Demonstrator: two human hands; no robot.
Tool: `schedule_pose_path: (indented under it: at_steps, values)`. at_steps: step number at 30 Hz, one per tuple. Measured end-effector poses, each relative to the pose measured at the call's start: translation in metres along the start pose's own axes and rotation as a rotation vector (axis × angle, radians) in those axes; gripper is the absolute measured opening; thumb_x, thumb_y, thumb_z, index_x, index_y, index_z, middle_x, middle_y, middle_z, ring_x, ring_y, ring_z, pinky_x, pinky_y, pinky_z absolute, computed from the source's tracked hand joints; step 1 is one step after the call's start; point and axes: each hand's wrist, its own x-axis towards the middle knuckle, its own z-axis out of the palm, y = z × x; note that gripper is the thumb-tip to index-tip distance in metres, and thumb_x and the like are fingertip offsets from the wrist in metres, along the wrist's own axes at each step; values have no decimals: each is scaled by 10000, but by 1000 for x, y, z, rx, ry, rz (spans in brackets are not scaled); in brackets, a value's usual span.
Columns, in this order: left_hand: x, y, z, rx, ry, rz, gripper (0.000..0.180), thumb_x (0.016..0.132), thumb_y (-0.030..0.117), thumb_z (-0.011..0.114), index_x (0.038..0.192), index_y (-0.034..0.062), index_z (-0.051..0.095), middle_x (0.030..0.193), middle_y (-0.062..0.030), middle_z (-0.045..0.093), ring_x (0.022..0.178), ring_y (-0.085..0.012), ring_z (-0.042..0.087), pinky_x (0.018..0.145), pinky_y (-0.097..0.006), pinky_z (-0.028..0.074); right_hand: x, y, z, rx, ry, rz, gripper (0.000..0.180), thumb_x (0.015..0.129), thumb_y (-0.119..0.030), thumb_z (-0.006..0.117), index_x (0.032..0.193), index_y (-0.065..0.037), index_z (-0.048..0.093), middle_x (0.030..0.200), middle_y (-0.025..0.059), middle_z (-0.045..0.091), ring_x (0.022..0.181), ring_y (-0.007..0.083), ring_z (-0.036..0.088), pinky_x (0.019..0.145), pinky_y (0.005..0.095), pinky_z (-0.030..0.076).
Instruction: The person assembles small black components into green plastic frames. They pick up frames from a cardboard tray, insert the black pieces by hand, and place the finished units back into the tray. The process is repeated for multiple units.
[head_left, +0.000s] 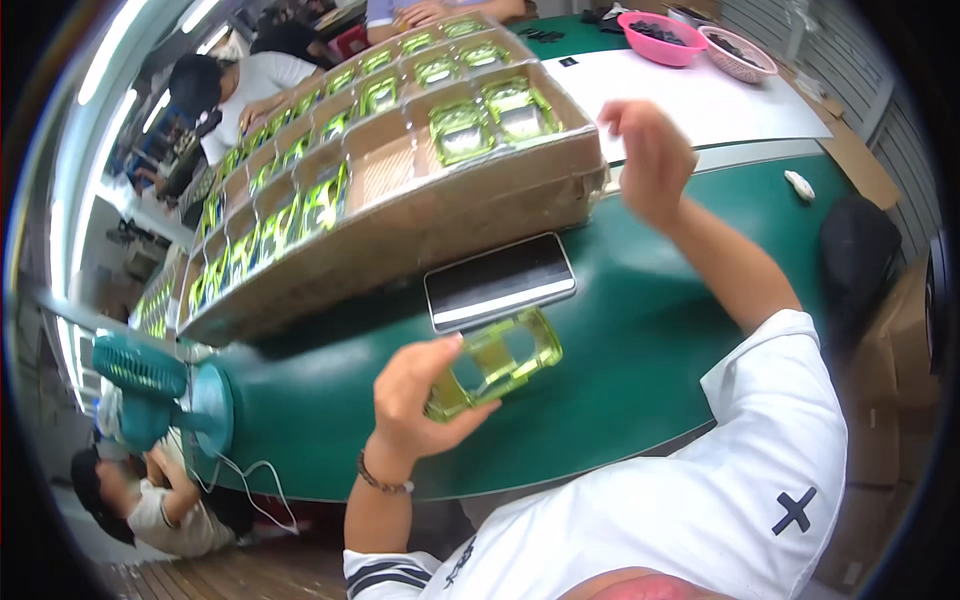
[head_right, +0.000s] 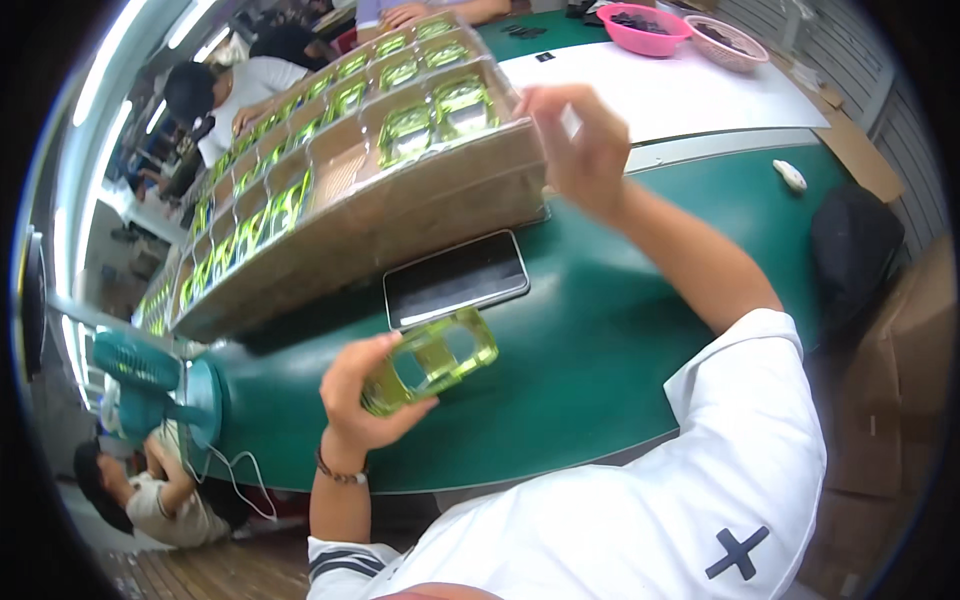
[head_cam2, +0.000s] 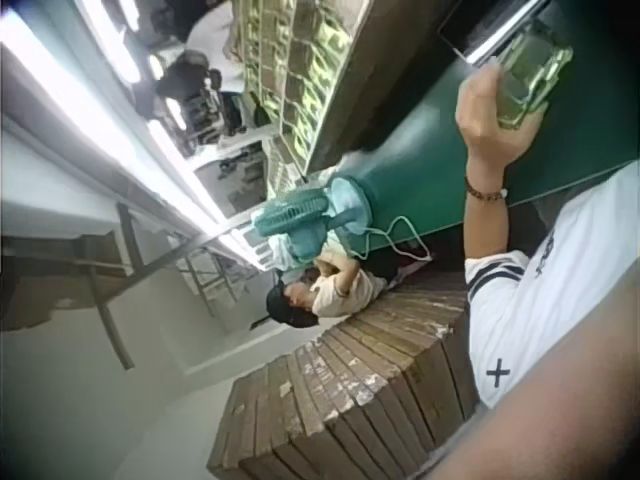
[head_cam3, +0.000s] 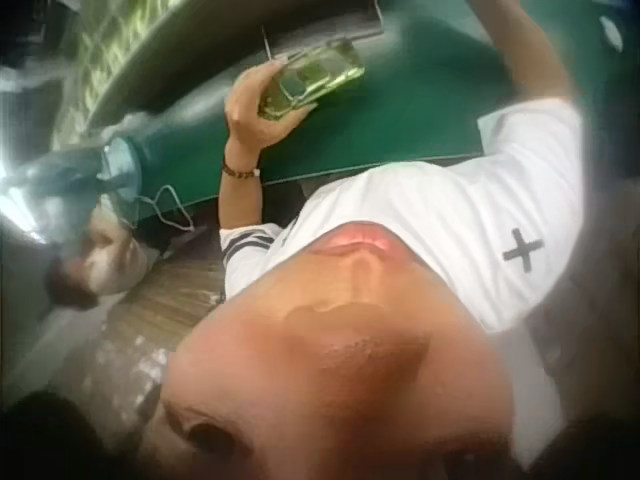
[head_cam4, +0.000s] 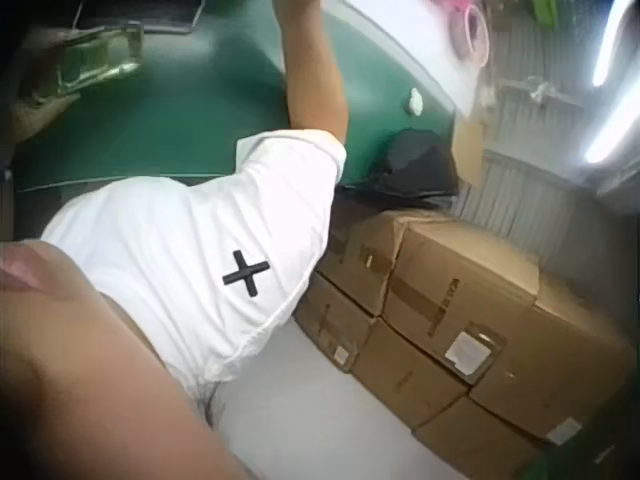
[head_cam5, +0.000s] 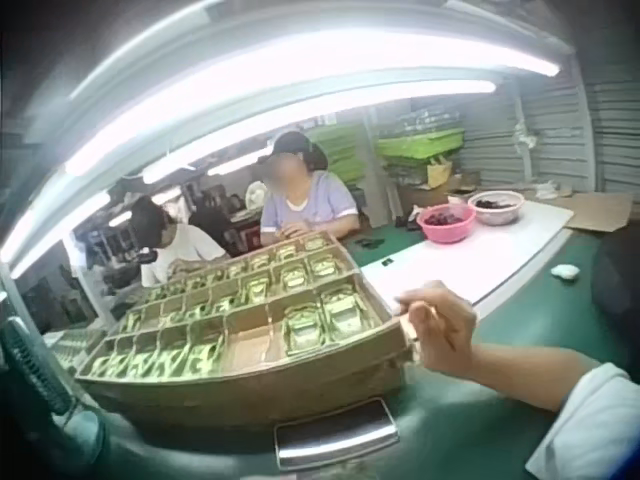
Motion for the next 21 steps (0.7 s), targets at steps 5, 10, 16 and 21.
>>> schedule_pose_path:
  at_steps: [5,10,16,21]
  values:
    - [10,5,25,-121,-118,45,587,561,184,870,1045,0,594,983,-203,660,854,-315,657,742,-360,530,48,159,-58,-617,81,400,239,873,-274,553,895,-74,681,810,75,694,757,263,661,676,339,507]
    - [7,-3,35,-134,-152,-24,588,563,194,875,1044,2,596,987,-204,661,861,-313,659,747,-363,531,5,265,-29,-841,-378,806,293,834,-230,513,1060,-134,673,1039,110,670,969,306,629,838,405,495]
    - [12,-10,40,-122,-174,-68,563,572,195,871,1028,5,603,999,-193,660,873,-313,662,752,-362,534,-9,285,17,-1035,-849,680,653,918,-526,396,1430,-127,321,1486,75,319,1394,333,195,1091,580,155]
    - [12,-14,38,-132,-202,-108,579,559,210,876,1022,-10,606,994,-196,662,914,-318,658,803,-376,525,-5,281,17,-1107,-900,429,369,899,-365,508,998,-53,678,1110,170,640,1176,310,521,1027,534,312]
